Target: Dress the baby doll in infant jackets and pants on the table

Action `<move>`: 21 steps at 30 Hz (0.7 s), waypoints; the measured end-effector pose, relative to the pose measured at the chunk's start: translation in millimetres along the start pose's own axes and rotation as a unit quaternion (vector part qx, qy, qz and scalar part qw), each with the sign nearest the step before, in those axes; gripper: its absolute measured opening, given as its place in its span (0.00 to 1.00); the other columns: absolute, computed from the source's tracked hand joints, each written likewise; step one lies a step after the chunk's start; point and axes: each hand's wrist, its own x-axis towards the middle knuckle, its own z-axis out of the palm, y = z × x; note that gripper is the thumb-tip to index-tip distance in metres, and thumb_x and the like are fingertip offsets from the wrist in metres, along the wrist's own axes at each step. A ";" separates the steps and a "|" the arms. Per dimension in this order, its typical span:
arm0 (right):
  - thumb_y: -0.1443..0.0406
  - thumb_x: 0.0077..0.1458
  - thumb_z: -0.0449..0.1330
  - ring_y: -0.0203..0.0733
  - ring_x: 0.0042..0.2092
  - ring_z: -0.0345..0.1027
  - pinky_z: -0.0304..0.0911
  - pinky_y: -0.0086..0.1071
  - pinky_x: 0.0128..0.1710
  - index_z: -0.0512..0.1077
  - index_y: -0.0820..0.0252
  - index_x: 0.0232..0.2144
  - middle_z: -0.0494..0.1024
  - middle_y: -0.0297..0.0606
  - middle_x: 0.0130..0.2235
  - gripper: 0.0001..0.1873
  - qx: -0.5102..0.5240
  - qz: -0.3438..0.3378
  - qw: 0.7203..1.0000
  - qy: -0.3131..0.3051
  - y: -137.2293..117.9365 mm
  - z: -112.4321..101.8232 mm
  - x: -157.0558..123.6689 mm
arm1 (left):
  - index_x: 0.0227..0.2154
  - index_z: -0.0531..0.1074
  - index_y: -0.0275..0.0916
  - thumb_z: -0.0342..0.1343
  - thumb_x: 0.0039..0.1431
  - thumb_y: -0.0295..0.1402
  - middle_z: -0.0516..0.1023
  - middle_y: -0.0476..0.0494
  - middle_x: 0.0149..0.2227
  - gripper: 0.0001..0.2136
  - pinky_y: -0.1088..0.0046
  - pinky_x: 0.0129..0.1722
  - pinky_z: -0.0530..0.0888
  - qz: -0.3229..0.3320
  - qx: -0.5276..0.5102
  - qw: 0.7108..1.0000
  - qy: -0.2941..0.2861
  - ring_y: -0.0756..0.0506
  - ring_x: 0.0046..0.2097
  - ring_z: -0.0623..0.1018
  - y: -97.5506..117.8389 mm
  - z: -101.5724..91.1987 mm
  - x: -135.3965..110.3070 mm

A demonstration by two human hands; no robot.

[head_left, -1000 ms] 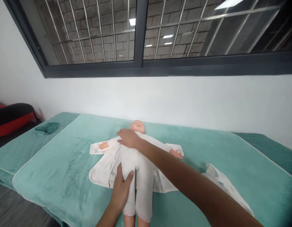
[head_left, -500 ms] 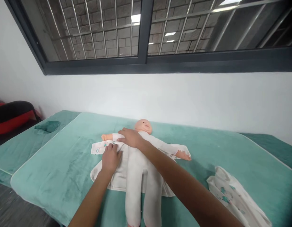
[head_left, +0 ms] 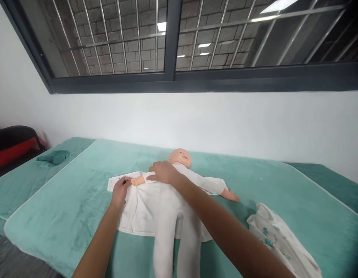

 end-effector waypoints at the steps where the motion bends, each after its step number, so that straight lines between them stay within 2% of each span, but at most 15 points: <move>1: 0.48 0.62 0.57 0.50 0.44 0.72 0.59 0.38 0.44 0.79 0.52 0.46 0.79 0.43 0.45 0.20 -0.010 0.006 1.000 -0.005 -0.7 1.0 1.1 | 0.28 0.74 0.38 0.59 0.50 0.41 0.79 0.46 0.32 0.11 0.71 0.36 0.70 -0.009 -0.016 1.000 -0.005 0.45 0.35 0.76 1.0 0.4 -0.7; 4: 0.51 0.63 0.56 0.51 0.45 0.73 0.60 0.41 0.46 0.79 0.56 0.42 0.80 0.46 0.44 0.19 -0.046 0.016 0.999 -0.008 -5.4 3.8 5.4 | 0.29 0.74 0.39 0.58 0.54 0.43 0.78 0.47 0.34 0.12 0.70 0.40 0.69 0.002 0.014 1.000 0.004 0.45 0.38 0.75 3.7 5.2 -4.8; 9: 0.49 0.67 0.50 0.53 0.48 0.74 0.62 0.44 0.49 0.78 0.61 0.44 0.80 0.49 0.45 0.25 -0.075 0.028 0.996 0.026 -25.5 11.8 20.3 | 0.34 0.74 0.42 0.51 0.64 0.45 0.78 0.48 0.33 0.13 0.69 0.40 0.68 0.131 0.172 0.976 -0.014 0.45 0.36 0.74 4.6 18.5 -15.4; 13: 0.51 0.65 0.55 0.51 0.50 0.72 0.61 0.43 0.52 0.76 0.60 0.47 0.79 0.47 0.48 0.21 -0.054 -0.009 0.998 0.029 -39.8 16.2 24.0 | 0.38 0.72 0.42 0.49 0.67 0.46 0.78 0.47 0.35 0.14 0.69 0.39 0.68 0.158 0.182 0.970 0.012 0.44 0.36 0.75 2.1 19.3 -17.0; 15: 0.54 0.64 0.58 0.49 0.51 0.71 0.62 0.40 0.52 0.75 0.58 0.48 0.79 0.45 0.49 0.17 0.010 -0.018 0.997 0.073 -34.9 13.2 13.3 | 0.38 0.72 0.42 0.48 0.67 0.45 0.78 0.46 0.36 0.13 0.68 0.40 0.69 0.170 0.193 0.966 0.016 0.44 0.38 0.75 1.4 18.2 -16.4; 16: 0.56 0.64 0.57 0.47 0.52 0.71 0.62 0.38 0.52 0.75 0.57 0.49 0.79 0.43 0.50 0.15 0.057 -0.008 0.991 0.118 -27.9 10.8 3.6 | 0.38 0.72 0.42 0.48 0.68 0.44 0.77 0.45 0.37 0.13 0.67 0.42 0.69 0.180 0.202 0.963 0.016 0.43 0.39 0.75 1.3 17.9 -16.1; 18: 0.59 0.66 0.54 0.43 0.51 0.71 0.62 0.34 0.51 0.74 0.55 0.50 0.78 0.41 0.51 0.15 0.155 0.056 0.959 0.232 -5.1 7.2 -23.8 | 0.38 0.71 0.42 0.47 0.68 0.43 0.77 0.45 0.38 0.12 0.66 0.44 0.69 0.196 0.218 0.956 0.017 0.43 0.42 0.75 1.4 18.2 -15.9; 19: 0.59 0.67 0.50 0.43 0.50 0.71 0.62 0.34 0.50 0.75 0.56 0.49 0.79 0.42 0.50 0.17 0.176 0.122 0.934 0.286 9.4 7.3 -40.3 | 0.38 0.71 0.42 0.47 0.68 0.43 0.77 0.44 0.39 0.12 0.66 0.45 0.69 0.203 0.227 0.952 0.017 0.42 0.43 0.75 1.6 18.7 -16.0; 21: 0.57 0.68 0.45 0.44 0.44 0.72 0.62 0.34 0.44 0.76 0.57 0.44 0.80 0.42 0.42 0.21 0.174 0.299 0.886 0.309 39.7 13.3 -74.4 | 0.37 0.71 0.42 0.47 0.68 0.42 0.77 0.43 0.39 0.12 0.65 0.45 0.69 0.209 0.247 0.946 0.018 0.42 0.43 0.75 2.0 20.0 -16.5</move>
